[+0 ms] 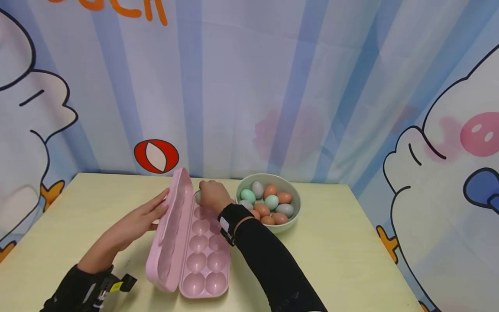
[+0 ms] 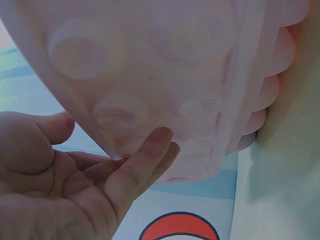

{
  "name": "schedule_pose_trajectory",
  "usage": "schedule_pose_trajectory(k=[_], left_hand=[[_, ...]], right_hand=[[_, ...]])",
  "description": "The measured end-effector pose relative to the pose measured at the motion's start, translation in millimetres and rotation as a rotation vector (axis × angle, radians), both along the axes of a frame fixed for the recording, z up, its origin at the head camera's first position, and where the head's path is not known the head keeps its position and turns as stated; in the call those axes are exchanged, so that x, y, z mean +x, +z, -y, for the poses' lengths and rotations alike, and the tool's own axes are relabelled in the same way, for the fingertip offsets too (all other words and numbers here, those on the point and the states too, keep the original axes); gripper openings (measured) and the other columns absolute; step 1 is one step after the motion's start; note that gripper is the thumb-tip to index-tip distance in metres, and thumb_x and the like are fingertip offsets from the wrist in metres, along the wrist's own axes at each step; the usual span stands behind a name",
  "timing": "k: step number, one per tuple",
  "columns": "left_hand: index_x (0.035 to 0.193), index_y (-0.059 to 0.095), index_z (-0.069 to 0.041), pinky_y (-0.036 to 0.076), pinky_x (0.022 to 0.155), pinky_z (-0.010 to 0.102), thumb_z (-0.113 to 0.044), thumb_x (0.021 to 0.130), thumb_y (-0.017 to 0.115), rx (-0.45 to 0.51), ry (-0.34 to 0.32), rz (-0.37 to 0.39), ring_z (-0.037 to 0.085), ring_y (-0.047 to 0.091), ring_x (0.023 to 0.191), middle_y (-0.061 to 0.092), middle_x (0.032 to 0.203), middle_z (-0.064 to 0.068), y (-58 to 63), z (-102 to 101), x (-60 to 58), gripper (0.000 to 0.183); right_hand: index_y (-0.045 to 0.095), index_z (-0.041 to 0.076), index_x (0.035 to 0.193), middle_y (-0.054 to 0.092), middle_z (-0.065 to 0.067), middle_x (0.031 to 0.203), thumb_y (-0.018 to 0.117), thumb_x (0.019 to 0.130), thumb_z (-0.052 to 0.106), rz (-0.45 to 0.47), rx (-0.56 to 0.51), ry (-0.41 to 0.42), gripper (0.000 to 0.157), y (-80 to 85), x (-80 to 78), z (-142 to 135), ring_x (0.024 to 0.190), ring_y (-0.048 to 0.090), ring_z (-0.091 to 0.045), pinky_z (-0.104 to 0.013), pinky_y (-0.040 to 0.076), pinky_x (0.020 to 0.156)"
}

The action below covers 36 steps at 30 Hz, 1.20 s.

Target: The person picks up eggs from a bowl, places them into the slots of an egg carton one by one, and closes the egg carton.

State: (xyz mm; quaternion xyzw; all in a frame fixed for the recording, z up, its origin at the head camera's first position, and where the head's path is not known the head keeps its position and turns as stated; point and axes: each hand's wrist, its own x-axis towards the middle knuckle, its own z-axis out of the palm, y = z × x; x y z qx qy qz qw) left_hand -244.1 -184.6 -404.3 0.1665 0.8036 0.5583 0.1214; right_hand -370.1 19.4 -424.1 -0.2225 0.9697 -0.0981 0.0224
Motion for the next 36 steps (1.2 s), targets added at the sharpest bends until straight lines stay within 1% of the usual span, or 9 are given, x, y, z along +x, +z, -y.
schedule_pose_trajectory(k=[3, 9, 15, 17, 21, 23, 29, 32, 36], left_hand=[[0.159, 0.005, -0.016, 0.047, 0.098, 0.051, -0.043, 0.104, 0.041, 0.008, -0.002, 0.001, 0.039, 0.030, 0.139, 0.008, 0.162, 0.015, 0.6, 0, 0.2, 0.071], [0.159, 0.004, -0.018, 0.048, 0.097, 0.051, -0.044, 0.103, 0.044, 0.001, 0.008, -0.007, 0.040, 0.031, 0.139, 0.007, 0.162, 0.015, 1.9, 0, -0.7, 0.073], [0.159, 0.002, -0.021, 0.047, 0.098, 0.052, -0.047, 0.102, 0.045, -0.018, 0.033, 0.002, 0.040, 0.029, 0.139, 0.005, 0.163, 0.015, 3.2, -1, -0.3, 0.076], [0.159, 0.001, -0.020, 0.047, 0.098, 0.052, -0.047, 0.102, 0.043, -0.017, 0.031, 0.009, 0.039, 0.027, 0.140, 0.004, 0.163, 0.014, 2.7, -1, 0.0, 0.075], [0.158, 0.001, -0.019, 0.047, 0.098, 0.052, -0.046, 0.104, 0.040, -0.017, 0.023, 0.003, 0.039, 0.024, 0.142, 0.003, 0.163, 0.014, 0.7, -1, 0.3, 0.072], [0.158, 0.001, -0.017, 0.047, 0.097, 0.052, -0.045, 0.105, 0.038, -0.021, 0.020, -0.008, 0.040, 0.023, 0.142, 0.003, 0.163, 0.014, -0.6, -2, 0.2, 0.071], [0.158, 0.003, -0.013, 0.046, 0.098, 0.054, -0.038, 0.107, 0.037, -0.005, 0.016, -0.041, 0.041, 0.024, 0.142, 0.004, 0.163, 0.015, -2.2, -3, -0.9, 0.066], [0.158, 0.003, -0.013, 0.045, 0.099, 0.055, -0.036, 0.107, 0.036, 0.007, 0.015, -0.041, 0.041, 0.022, 0.142, 0.004, 0.163, 0.014, -2.1, -2, -1.2, 0.066], [0.158, 0.003, -0.012, 0.045, 0.099, 0.054, -0.037, 0.107, 0.037, -0.002, 0.020, -0.040, 0.040, 0.023, 0.142, 0.004, 0.163, 0.014, -1.9, -1, -1.0, 0.067]], right_hand=[[0.066, 0.010, 0.118, 0.068, -0.006, 0.103, 0.070, 0.088, 0.021, 0.011, 0.006, -0.006, 0.032, -1.9, -1.0, 1, 0.087, 0.060, -0.020, -0.031, 0.050, 0.078], [0.069, 0.011, 0.106, 0.067, -0.005, 0.096, 0.063, 0.092, 0.018, -0.018, 0.056, 0.041, 0.017, -1.4, -0.4, 4, 0.086, 0.061, -0.020, -0.031, 0.050, 0.077], [0.069, 0.011, 0.101, 0.068, -0.005, 0.092, 0.066, 0.091, 0.017, -0.049, 0.103, 0.068, 0.012, -0.2, 3.8, 12, 0.082, 0.062, -0.019, -0.032, 0.052, 0.076], [0.069, 0.012, 0.099, 0.067, -0.005, 0.090, 0.069, 0.088, 0.018, -0.062, 0.126, 0.053, 0.012, -1.6, 6.9, 16, 0.080, 0.062, -0.020, -0.032, 0.053, 0.072], [0.069, 0.015, 0.097, 0.066, -0.003, 0.087, 0.070, 0.087, 0.022, -0.071, 0.163, 0.007, 0.012, -3.3, 11.7, 22, 0.077, 0.062, -0.019, -0.032, 0.055, 0.068], [0.070, 0.015, 0.096, 0.065, -0.002, 0.084, 0.068, 0.090, 0.022, -0.071, 0.167, -0.001, 0.009, -2.8, 12.5, 23, 0.075, 0.061, -0.017, -0.030, 0.054, 0.066], [0.071, 0.013, 0.090, 0.062, 0.000, 0.074, 0.063, 0.094, 0.021, -0.031, 0.178, 0.008, 0.012, 3.5, 7.5, 23, 0.068, 0.058, -0.015, -0.026, 0.050, 0.062], [0.070, 0.012, 0.090, 0.061, 0.000, 0.074, 0.065, 0.092, 0.019, -0.009, 0.187, 0.018, 0.009, 7.1, 5.0, 23, 0.068, 0.057, -0.016, -0.025, 0.048, 0.063], [0.069, 0.011, 0.086, 0.061, -0.002, 0.074, 0.065, 0.091, 0.016, 0.021, 0.181, 0.062, 0.008, 10.4, 3.7, 22, 0.068, 0.056, -0.018, -0.026, 0.047, 0.061]])
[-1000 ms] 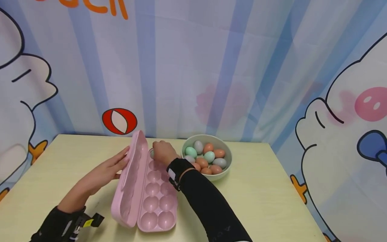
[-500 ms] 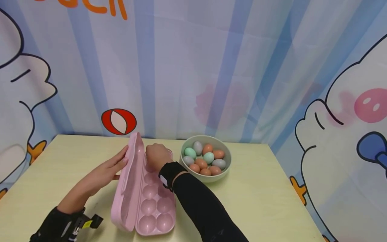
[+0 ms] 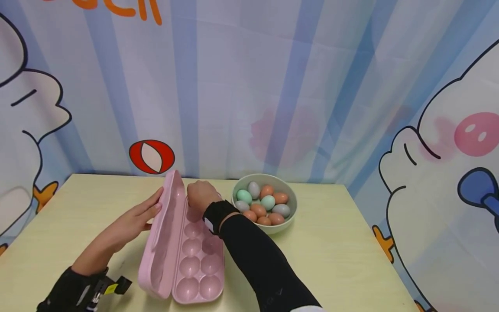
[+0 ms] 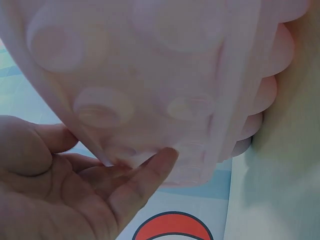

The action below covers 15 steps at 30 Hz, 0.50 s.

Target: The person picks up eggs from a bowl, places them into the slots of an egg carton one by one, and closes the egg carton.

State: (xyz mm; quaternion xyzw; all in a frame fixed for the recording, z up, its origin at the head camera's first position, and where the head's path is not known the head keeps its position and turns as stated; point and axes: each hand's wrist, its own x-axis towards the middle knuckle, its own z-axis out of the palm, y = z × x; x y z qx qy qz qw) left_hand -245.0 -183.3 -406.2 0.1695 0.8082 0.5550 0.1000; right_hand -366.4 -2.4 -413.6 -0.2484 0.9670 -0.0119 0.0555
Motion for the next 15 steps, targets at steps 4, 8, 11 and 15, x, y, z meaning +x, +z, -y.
schedule_pose_trajectory(k=[4, 8, 11, 15], left_hand=[[0.158, 0.003, -0.013, 0.046, 0.099, 0.052, -0.041, 0.106, 0.038, -0.017, 0.004, 0.002, 0.039, 0.025, 0.142, 0.005, 0.163, 0.014, -0.5, 0, 0.2, 0.069], [0.158, 0.002, -0.015, 0.046, 0.098, 0.052, -0.044, 0.105, 0.038, -0.025, 0.009, 0.007, 0.040, 0.027, 0.141, 0.005, 0.163, 0.014, 1.0, 0, 0.9, 0.070], [0.158, 0.002, -0.015, 0.046, 0.099, 0.053, -0.045, 0.105, 0.038, -0.034, 0.012, 0.005, 0.040, 0.028, 0.140, 0.005, 0.163, 0.014, 2.5, -1, 1.6, 0.071], [0.158, 0.002, -0.017, 0.045, 0.099, 0.054, -0.046, 0.104, 0.038, -0.042, 0.011, 0.002, 0.040, 0.029, 0.140, 0.006, 0.162, 0.014, 2.6, -1, 1.8, 0.071]], right_hand=[[0.070, 0.011, 0.097, 0.065, -0.003, 0.083, 0.063, 0.092, 0.015, 0.017, -0.002, 0.047, 0.009, 0.1, -1.7, -5, 0.075, 0.059, -0.018, -0.027, 0.050, 0.068], [0.067, 0.010, 0.119, 0.068, -0.005, 0.107, 0.064, 0.090, 0.014, 0.003, 0.007, 0.106, 0.029, 6.7, -3.2, -13, 0.094, 0.063, -0.020, -0.030, 0.052, 0.085], [0.063, 0.008, 0.128, 0.066, -0.007, 0.120, 0.066, 0.091, 0.016, -0.023, 0.026, 0.148, 0.038, 18.0, -2.1, -21, 0.107, 0.062, -0.022, -0.032, 0.050, 0.092], [0.060, 0.008, 0.133, 0.062, -0.007, 0.126, 0.064, 0.096, 0.023, -0.032, 0.044, 0.203, 0.040, 30.7, 0.6, -35, 0.113, 0.060, -0.022, -0.033, 0.049, 0.095]])
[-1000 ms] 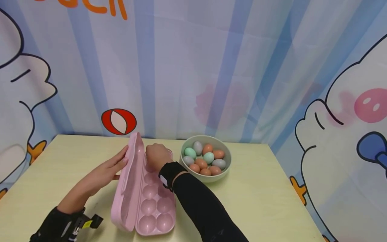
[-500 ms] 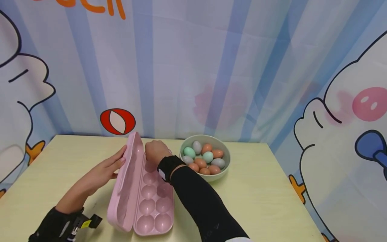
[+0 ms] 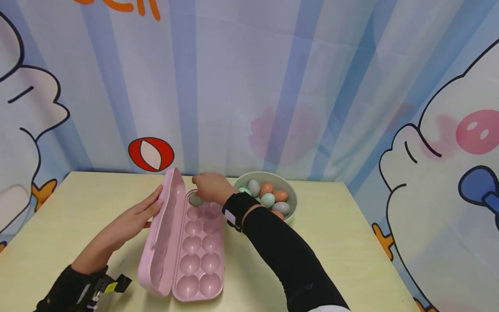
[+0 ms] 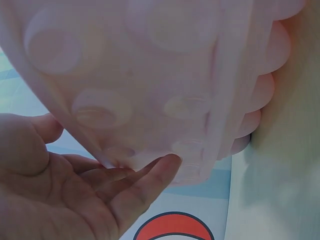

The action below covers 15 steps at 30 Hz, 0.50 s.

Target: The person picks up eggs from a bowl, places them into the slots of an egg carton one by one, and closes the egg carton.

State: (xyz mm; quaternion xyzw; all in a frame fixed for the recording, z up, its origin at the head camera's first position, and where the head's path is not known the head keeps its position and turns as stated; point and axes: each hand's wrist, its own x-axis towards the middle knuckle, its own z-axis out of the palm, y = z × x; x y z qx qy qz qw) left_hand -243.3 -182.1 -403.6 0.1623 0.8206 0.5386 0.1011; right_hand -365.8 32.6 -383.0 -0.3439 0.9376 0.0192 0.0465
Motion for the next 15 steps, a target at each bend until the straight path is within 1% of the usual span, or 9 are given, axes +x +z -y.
schedule_pose_trajectory(k=[2, 5, 8, 9, 12, 15], left_hand=[[0.158, 0.001, -0.017, 0.045, 0.099, 0.054, -0.046, 0.104, 0.038, -0.001, -0.003, -0.002, 0.039, 0.029, 0.140, 0.005, 0.163, 0.014, -0.4, 0, -0.2, 0.071], [0.158, 0.001, -0.018, 0.046, 0.099, 0.053, -0.046, 0.104, 0.039, 0.000, -0.003, 0.000, 0.039, 0.028, 0.140, 0.005, 0.163, 0.014, -0.8, 0, -0.5, 0.072], [0.158, 0.001, -0.018, 0.046, 0.099, 0.053, -0.046, 0.104, 0.040, 0.000, -0.001, 0.001, 0.039, 0.029, 0.140, 0.004, 0.163, 0.014, -1.0, 0, -1.0, 0.072], [0.158, 0.001, -0.019, 0.046, 0.099, 0.052, -0.046, 0.104, 0.041, -0.004, 0.000, 0.001, 0.039, 0.030, 0.140, 0.004, 0.163, 0.013, -1.2, 0, -1.1, 0.073], [0.158, 0.001, -0.019, 0.046, 0.099, 0.052, -0.046, 0.104, 0.041, -0.007, -0.004, 0.001, 0.039, 0.031, 0.139, 0.003, 0.163, 0.013, -1.5, 1, -2.0, 0.073], [0.158, 0.001, -0.018, 0.046, 0.099, 0.052, -0.047, 0.103, 0.041, -0.013, -0.005, 0.000, 0.039, 0.032, 0.139, 0.003, 0.163, 0.013, -1.5, 1, -2.9, 0.074]], right_hand=[[0.059, 0.008, 0.133, 0.062, -0.007, 0.126, 0.063, 0.097, 0.026, 0.010, -0.009, 0.040, 0.041, 4.8, 1.5, -9, 0.114, 0.059, -0.023, -0.034, 0.048, 0.096], [0.057, 0.008, 0.135, 0.059, -0.010, 0.128, 0.062, 0.098, 0.029, 0.032, -0.057, 0.100, 0.043, 9.7, 2.1, -26, 0.118, 0.056, -0.026, -0.036, 0.046, 0.099], [0.054, 0.008, 0.138, 0.055, -0.011, 0.134, 0.060, 0.099, 0.034, 0.017, -0.103, 0.151, 0.047, 10.5, -0.6, -47, 0.124, 0.051, -0.028, -0.038, 0.042, 0.104], [0.053, 0.008, 0.139, 0.053, -0.012, 0.137, 0.059, 0.099, 0.035, 0.018, -0.114, 0.156, 0.049, 10.7, -1.5, -54, 0.127, 0.049, -0.029, -0.040, 0.040, 0.106], [0.047, 0.010, 0.144, 0.048, -0.012, 0.142, 0.053, 0.100, 0.042, 0.010, -0.109, 0.135, 0.055, 10.3, -6.3, -74, 0.132, 0.044, -0.030, -0.041, 0.037, 0.109], [0.042, 0.013, 0.148, 0.042, -0.014, 0.148, 0.049, 0.101, 0.046, 0.052, -0.091, 0.063, 0.059, 11.8, -10.1, -92, 0.136, 0.038, -0.033, -0.045, 0.034, 0.111]])
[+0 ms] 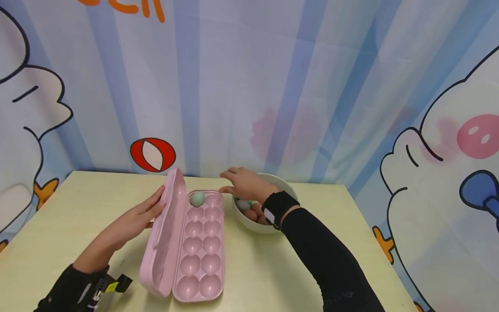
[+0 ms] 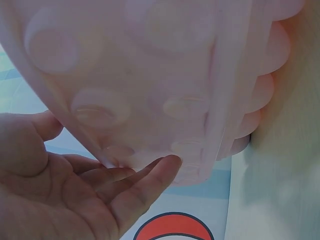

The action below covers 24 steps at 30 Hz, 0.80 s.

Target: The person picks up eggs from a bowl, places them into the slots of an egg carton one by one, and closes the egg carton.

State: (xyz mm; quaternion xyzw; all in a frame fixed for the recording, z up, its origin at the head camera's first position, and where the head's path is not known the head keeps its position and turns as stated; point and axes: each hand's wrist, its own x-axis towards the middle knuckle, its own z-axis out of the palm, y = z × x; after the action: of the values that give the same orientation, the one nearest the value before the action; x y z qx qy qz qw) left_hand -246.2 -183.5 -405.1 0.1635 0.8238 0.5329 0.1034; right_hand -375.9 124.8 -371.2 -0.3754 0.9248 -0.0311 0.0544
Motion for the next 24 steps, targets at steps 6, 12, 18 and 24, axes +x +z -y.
schedule_pose_trajectory(k=[6, 12, 18, 24], left_hand=[[0.158, 0.001, -0.018, 0.045, 0.100, 0.052, -0.049, 0.103, 0.040, -0.012, 0.009, 0.007, 0.038, 0.032, 0.138, 0.004, 0.163, 0.014, 0.4, 0, 0.0, 0.074], [0.158, 0.001, -0.019, 0.045, 0.100, 0.052, -0.050, 0.103, 0.040, -0.019, 0.018, 0.014, 0.038, 0.031, 0.139, 0.004, 0.163, 0.014, -0.5, 0, 0.4, 0.075], [0.158, 0.002, -0.019, 0.045, 0.100, 0.053, -0.050, 0.102, 0.041, -0.022, 0.021, 0.012, 0.038, 0.030, 0.140, 0.005, 0.163, 0.013, -0.6, 0, 0.6, 0.075], [0.158, 0.002, -0.019, 0.046, 0.099, 0.052, -0.049, 0.103, 0.041, -0.013, 0.017, 0.004, 0.038, 0.032, 0.139, 0.005, 0.163, 0.013, -1.0, -1, 0.3, 0.074]], right_hand=[[0.036, 0.012, 0.152, 0.037, -0.018, 0.151, 0.046, 0.102, 0.045, 0.081, 0.041, -0.115, 0.060, -1.2, -5.0, -33, 0.137, 0.035, -0.037, -0.048, 0.033, 0.110], [0.039, 0.015, 0.151, 0.034, -0.014, 0.154, 0.054, 0.102, 0.025, 0.194, 0.089, -0.211, 0.053, -3.6, -7.1, -56, 0.141, 0.031, -0.034, -0.047, 0.030, 0.113], [0.062, 0.007, 0.130, 0.059, -0.012, 0.125, 0.065, 0.094, 0.015, 0.091, 0.111, -0.102, 0.038, -15.1, -8.5, -75, 0.114, 0.057, -0.029, -0.042, 0.047, 0.095], [0.071, 0.010, 0.113, 0.063, -0.006, 0.108, 0.072, 0.086, 0.010, 0.170, 0.068, -0.138, 0.026, -19.7, -5.4, -84, 0.097, 0.056, -0.023, -0.039, 0.047, 0.087]])
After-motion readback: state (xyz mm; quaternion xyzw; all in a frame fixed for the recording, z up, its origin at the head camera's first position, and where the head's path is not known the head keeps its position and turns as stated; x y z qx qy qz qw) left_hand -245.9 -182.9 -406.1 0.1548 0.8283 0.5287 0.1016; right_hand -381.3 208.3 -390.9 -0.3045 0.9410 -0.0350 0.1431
